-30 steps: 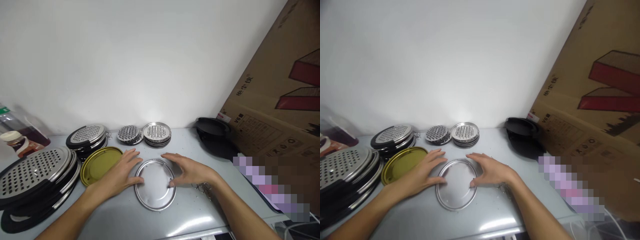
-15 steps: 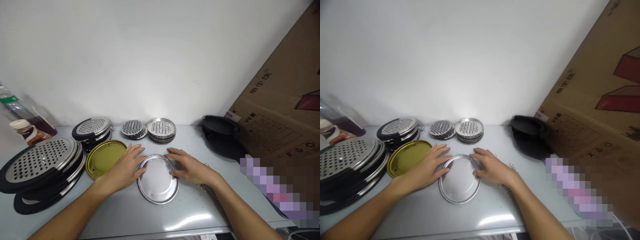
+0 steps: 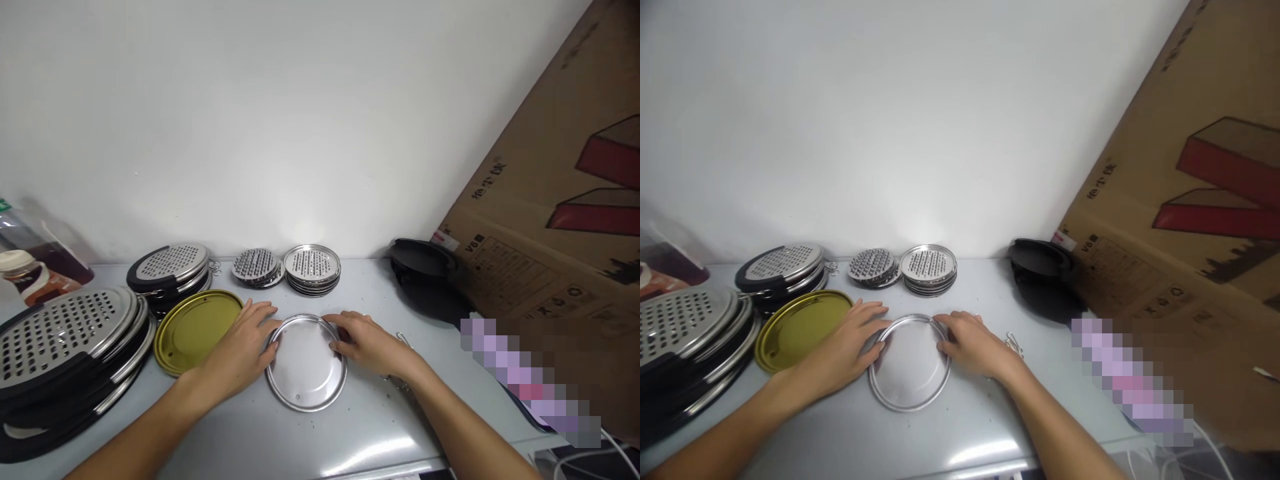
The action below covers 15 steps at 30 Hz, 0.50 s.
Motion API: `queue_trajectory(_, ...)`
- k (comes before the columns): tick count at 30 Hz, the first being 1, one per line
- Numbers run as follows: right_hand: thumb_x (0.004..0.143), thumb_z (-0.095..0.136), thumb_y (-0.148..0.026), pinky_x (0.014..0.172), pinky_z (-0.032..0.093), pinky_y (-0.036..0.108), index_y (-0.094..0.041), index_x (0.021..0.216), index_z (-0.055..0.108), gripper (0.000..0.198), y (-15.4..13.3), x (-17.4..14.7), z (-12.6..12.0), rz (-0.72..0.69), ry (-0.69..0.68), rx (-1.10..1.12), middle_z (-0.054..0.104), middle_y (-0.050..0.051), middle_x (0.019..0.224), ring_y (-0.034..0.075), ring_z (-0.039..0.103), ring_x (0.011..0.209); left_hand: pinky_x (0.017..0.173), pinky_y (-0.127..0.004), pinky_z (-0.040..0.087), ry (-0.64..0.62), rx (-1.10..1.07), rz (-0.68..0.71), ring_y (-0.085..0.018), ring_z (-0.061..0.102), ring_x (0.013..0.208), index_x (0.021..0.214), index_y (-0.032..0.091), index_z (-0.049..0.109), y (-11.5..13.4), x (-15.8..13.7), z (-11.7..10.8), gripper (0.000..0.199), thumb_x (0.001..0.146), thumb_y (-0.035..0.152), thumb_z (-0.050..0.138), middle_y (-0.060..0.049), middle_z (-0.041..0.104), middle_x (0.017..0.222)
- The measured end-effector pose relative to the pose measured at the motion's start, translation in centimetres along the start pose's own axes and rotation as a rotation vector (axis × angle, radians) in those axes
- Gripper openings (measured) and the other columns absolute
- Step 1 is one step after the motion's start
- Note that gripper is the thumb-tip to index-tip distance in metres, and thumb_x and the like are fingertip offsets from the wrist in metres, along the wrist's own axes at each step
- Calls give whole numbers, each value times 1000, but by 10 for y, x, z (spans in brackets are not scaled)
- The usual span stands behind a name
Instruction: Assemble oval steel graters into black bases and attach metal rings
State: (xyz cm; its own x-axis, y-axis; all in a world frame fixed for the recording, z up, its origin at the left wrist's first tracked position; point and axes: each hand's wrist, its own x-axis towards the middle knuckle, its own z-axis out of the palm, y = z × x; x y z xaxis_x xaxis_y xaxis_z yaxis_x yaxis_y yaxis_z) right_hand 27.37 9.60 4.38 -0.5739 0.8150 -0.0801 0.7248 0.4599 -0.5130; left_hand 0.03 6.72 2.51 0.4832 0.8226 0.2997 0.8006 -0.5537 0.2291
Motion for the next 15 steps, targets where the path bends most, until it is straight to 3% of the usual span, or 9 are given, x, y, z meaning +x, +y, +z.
queue_trajectory(5, 85, 50, -16, 81, 42, 30, -21, 124, 56, 39, -6, 0, 0, -75, 10, 11, 65, 8, 105, 23, 58, 94, 113, -59, 28, 6, 3, 6, -30, 48, 125, 112, 21, 64, -1, 0, 2, 28, 86, 20, 55, -12, 58, 126)
queue_trajectory(15, 91, 44, -20, 90, 43, 34, -21, 133, 50, 43, -1, 1, 6, -67, 23, 13, 62, 12, 114, 26, 57, 106, 115, -58, 24, -29, -31, -17, -29, 46, 128, 109, 21, 63, 6, 1, -4, 25, 85, 18, 56, -11, 58, 125)
